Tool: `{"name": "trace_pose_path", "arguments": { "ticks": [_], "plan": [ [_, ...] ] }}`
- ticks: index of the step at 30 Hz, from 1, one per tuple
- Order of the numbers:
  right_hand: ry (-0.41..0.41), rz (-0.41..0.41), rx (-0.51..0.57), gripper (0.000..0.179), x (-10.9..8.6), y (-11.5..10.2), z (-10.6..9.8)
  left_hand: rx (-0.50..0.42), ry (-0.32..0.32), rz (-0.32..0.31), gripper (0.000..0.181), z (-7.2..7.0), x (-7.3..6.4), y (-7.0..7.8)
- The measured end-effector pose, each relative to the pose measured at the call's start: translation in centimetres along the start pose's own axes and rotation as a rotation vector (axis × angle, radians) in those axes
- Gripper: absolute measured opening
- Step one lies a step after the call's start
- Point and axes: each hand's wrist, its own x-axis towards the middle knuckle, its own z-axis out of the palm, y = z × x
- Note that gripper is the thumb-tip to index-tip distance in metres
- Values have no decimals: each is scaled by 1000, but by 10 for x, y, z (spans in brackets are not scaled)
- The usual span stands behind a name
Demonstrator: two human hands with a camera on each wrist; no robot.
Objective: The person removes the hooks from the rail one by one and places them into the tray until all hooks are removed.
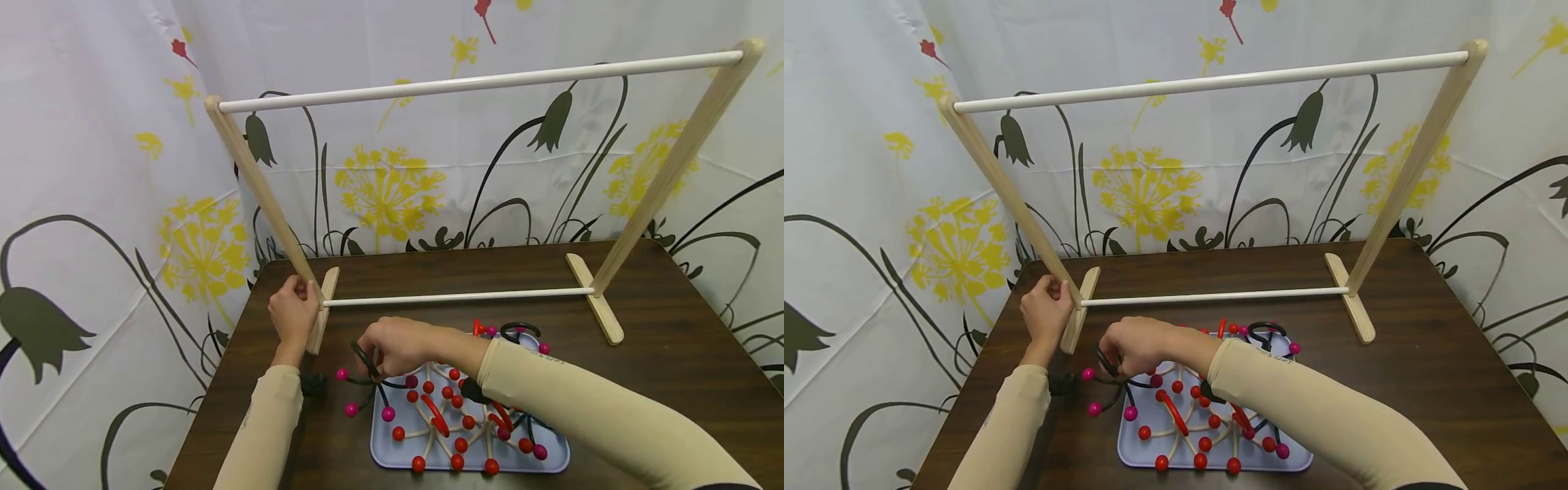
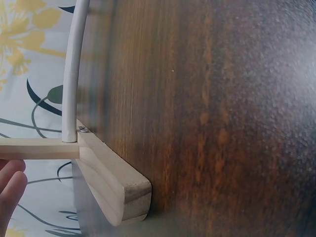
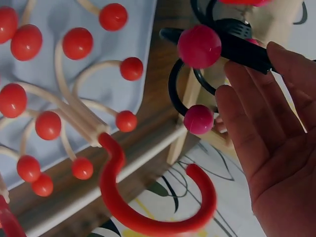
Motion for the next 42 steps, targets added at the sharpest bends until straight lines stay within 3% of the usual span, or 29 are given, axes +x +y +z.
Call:
{"name": "trace_pose_path", "arguments": {
  "ticks": [8, 17, 25, 34, 42],
  "plan": [
    [-14, -6, -122, 13, 0, 9, 16, 4, -6, -15, 13, 2, 0, -2],
    [-14, -25, -86, 15, 2, 16, 24, 4, -3, -4, 14, 2, 1, -2],
    [5, -47, -175, 19, 6, 25, 30, 7, -3, -9, 14, 2, 2, -2],
    [17, -16, -272, 11, 9, 30, 28, -8, 7, 0, 14, 3, 1, -3],
    [-18, 50, -309, 19, -2, 28, 30, -5, 2, -2, 13, 3, 2, -4]
  ]
}}
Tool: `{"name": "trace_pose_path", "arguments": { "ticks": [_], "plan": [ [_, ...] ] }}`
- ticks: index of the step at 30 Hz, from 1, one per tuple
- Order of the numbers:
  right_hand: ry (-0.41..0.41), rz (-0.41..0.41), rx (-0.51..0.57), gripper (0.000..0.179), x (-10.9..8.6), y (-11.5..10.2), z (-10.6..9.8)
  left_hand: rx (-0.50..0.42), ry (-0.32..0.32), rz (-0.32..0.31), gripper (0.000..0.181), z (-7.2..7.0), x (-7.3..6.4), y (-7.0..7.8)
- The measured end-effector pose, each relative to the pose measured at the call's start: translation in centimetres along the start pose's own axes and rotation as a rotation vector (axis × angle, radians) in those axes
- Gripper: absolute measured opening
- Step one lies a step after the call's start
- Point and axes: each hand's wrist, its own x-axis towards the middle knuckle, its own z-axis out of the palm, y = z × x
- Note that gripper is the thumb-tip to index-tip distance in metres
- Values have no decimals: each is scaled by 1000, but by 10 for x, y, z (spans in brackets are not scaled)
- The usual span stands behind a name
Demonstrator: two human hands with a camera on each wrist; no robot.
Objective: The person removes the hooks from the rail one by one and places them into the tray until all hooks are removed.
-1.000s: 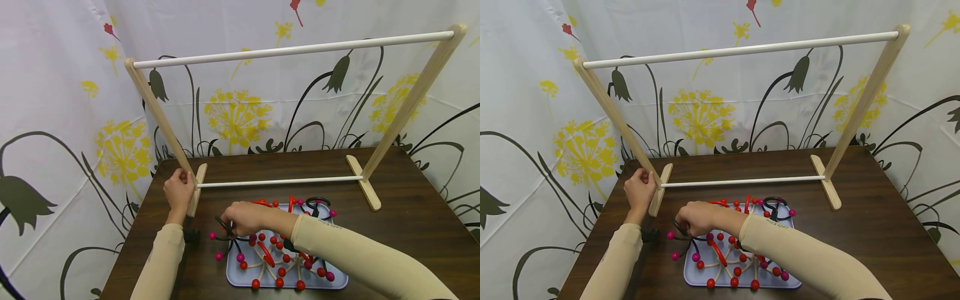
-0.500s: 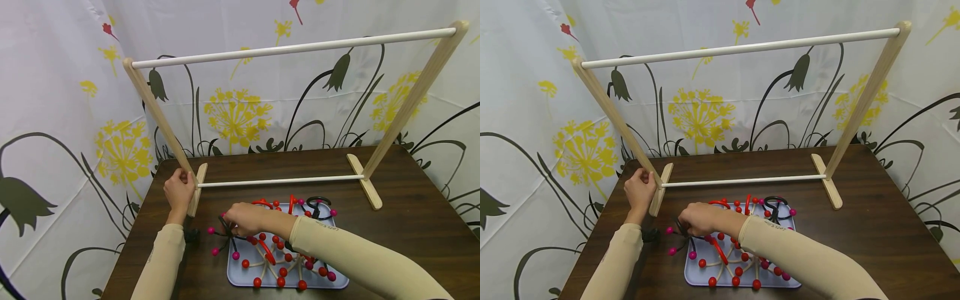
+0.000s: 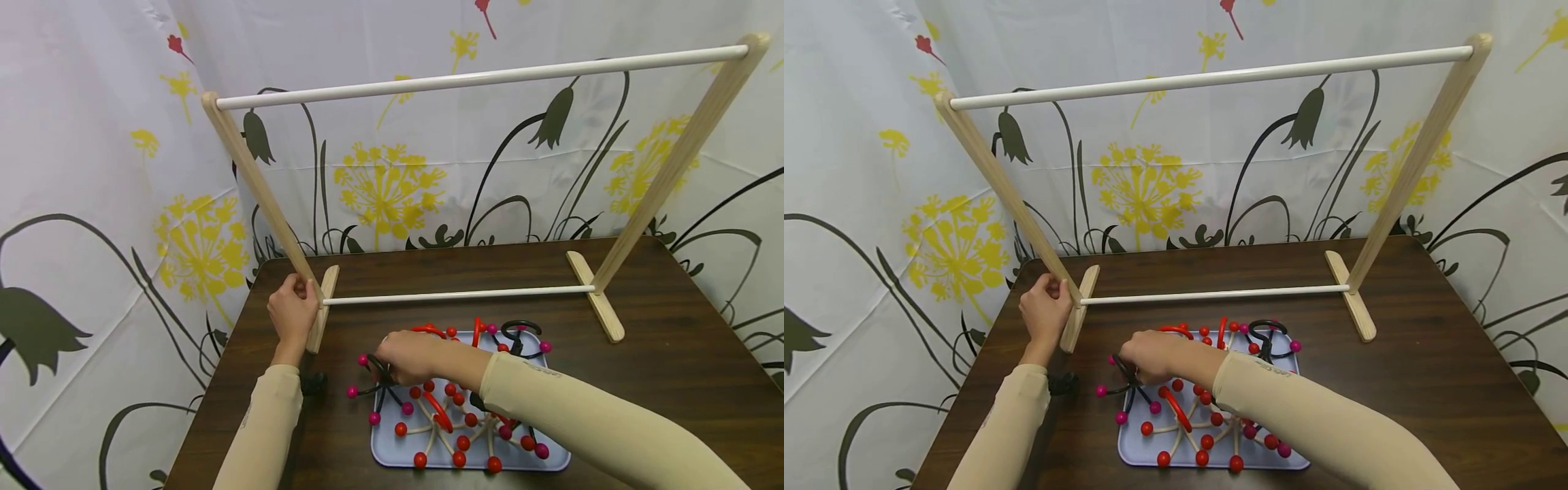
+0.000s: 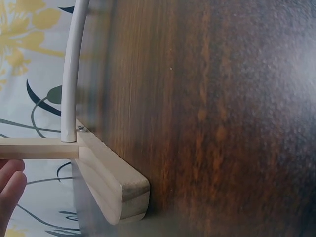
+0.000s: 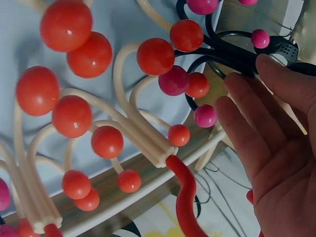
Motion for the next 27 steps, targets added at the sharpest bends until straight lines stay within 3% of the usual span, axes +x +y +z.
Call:
{"name": "trace_pose_path", "arguments": {
  "ticks": [11, 16, 22, 27],
  "plan": [
    [-14, 36, 38, 32, -17, 3, -5, 12, -5, -7, 14, -2, 0, -2],
    [10, 31, 21, 24, -25, 3, -7, 18, -6, -7, 15, -3, 1, -3],
    [20, 76, 127, 20, -43, 0, -15, 41, -34, -15, 13, -6, 1, -3],
    [93, 36, 211, 24, -65, -3, -32, 43, -56, -2, 13, -10, 2, -5]
  ]
}}
